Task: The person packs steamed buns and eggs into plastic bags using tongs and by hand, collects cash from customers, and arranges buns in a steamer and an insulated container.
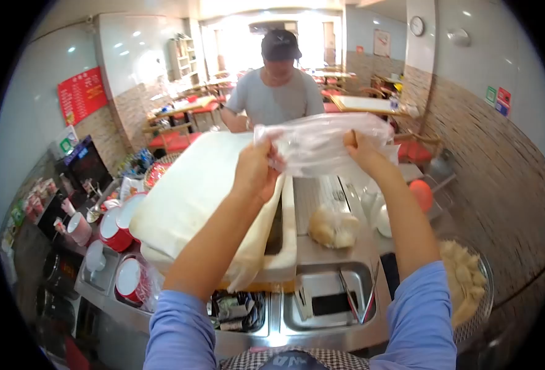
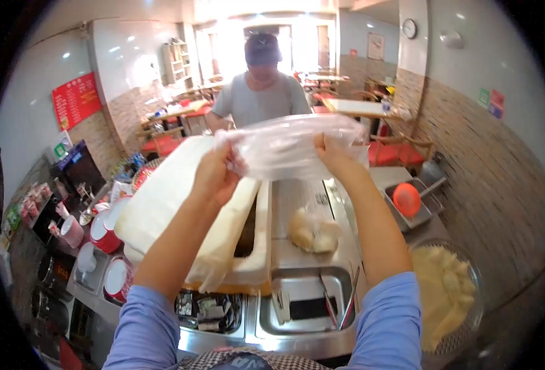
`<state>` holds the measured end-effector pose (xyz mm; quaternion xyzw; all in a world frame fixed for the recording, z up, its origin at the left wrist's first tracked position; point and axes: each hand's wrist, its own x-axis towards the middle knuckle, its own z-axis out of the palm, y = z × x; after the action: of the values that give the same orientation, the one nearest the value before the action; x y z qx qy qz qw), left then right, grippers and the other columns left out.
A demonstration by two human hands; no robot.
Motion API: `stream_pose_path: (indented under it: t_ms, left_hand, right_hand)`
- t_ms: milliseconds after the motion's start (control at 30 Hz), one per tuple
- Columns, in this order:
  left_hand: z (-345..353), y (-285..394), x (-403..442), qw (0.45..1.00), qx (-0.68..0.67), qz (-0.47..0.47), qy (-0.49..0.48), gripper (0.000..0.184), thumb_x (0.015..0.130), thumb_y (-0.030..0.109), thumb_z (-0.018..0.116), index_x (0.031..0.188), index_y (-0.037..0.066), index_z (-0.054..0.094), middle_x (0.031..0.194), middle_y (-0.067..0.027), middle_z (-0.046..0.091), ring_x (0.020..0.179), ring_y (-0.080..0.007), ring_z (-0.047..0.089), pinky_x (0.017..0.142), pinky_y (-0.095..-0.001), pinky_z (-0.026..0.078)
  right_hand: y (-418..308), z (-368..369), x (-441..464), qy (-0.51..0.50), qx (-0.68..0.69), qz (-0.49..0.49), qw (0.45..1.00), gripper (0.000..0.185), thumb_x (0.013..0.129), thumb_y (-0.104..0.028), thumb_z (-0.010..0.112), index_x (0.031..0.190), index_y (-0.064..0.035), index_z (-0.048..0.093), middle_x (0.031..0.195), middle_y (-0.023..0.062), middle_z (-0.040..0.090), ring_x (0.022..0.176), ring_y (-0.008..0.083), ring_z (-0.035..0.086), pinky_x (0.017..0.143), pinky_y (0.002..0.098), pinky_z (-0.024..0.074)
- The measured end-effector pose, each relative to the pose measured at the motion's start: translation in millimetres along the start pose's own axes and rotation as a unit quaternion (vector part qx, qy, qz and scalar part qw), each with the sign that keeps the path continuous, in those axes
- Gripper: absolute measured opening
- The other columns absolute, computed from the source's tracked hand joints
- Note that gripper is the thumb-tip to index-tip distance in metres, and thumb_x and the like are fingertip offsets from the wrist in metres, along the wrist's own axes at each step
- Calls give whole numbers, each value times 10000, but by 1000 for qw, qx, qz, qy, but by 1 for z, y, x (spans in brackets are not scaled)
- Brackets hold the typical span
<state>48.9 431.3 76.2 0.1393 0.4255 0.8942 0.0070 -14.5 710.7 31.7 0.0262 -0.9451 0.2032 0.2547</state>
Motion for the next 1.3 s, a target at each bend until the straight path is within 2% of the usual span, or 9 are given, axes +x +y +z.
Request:
stream_pose_path:
  t_ms: [167, 367, 567, 800, 867, 933, 1033, 1233, 1300]
  left_hand:
    - [-9, -61, 59, 983, 130, -35, 128, 89, 881, 150, 587, 934, 113, 648, 716, 10, 485, 614, -109, 479, 575, -272, 439]
    - [-30, -142, 125, 957, 135, -132, 222, 70, 868, 54, 586, 909, 72, 532, 702, -13, 497, 522, -111, 426, 459, -243, 408]
    - [-58, -209, 170, 926, 147, -228, 262, 142, 866, 105, 572, 731, 100, 530, 587, 10, 437, 469, -92, 346, 394, -218, 277]
    - [-95, -261, 192, 938, 134, -223, 229, 152, 750, 117, 616, 645, 115, 506, 530, 7, 429, 395, -90, 355, 339, -230, 302]
    - [-88, -239, 189, 951, 103, -222, 190, 95, 784, 111, 607, 719, 102, 538, 597, 1, 483, 444, -84, 391, 352, -228, 332]
    - [-84, -233, 190, 953, 99, -219, 185, 59, 820, 110, 601, 790, 90, 555, 676, -4, 527, 506, -83, 423, 392, -223, 362]
    - [-78, -230, 186, 947, 115, -221, 203, 68, 844, 131, 605, 826, 82, 561, 709, -5, 539, 537, -85, 430, 434, -217, 376]
    - [-73, -230, 182, 925, 189, -235, 233, 95, 863, 166, 619, 838, 89, 570, 715, 1, 546, 560, -92, 437, 461, -216, 373]
    - [-67, -227, 178, 919, 213, -236, 235, 103, 869, 175, 622, 831, 92, 575, 707, 1, 548, 559, -92, 442, 462, -214, 375]
  right_hand:
    - [88, 107, 45, 36, -5, -167, 985, 259, 901, -266, 522, 896, -8, 499, 739, 212, 526, 717, 340, 537, 714, 439, 438]
    - [111, 184, 34, -124, 44, -28, 991, 200, 808, -178, 538, 768, 11, 592, 869, 259, 622, 864, 404, 595, 782, 448, 461]
    - [173, 290, 42, -215, -44, -92, 971, 260, 797, -241, 528, 808, -7, 640, 869, 230, 652, 851, 402, 608, 854, 475, 444]
    - [179, 293, 45, -240, -121, -116, 956, 290, 818, -300, 523, 869, -48, 656, 881, 217, 655, 889, 392, 616, 888, 512, 426]
    - [165, 254, 47, -292, -38, -52, 954, 356, 853, -353, 550, 1019, -54, 649, 1017, 205, 639, 989, 376, 591, 877, 478, 458]
    - [154, 211, 43, -225, 40, -133, 964, 378, 835, -324, 587, 1078, -37, 622, 1107, 201, 618, 1052, 355, 575, 901, 433, 455]
    - [130, 154, 23, -273, 148, -119, 943, 449, 840, -343, 615, 1172, -43, 572, 1163, 192, 592, 1057, 352, 571, 915, 422, 448]
    - [96, 134, -84, -402, 26, -252, 880, 385, 823, -240, 612, 1147, -44, 538, 949, 158, 587, 927, 325, 611, 774, 409, 505]
    - [100, 144, -99, -362, -26, -245, 899, 311, 810, -174, 592, 1090, -50, 546, 915, 156, 572, 901, 306, 617, 716, 394, 516]
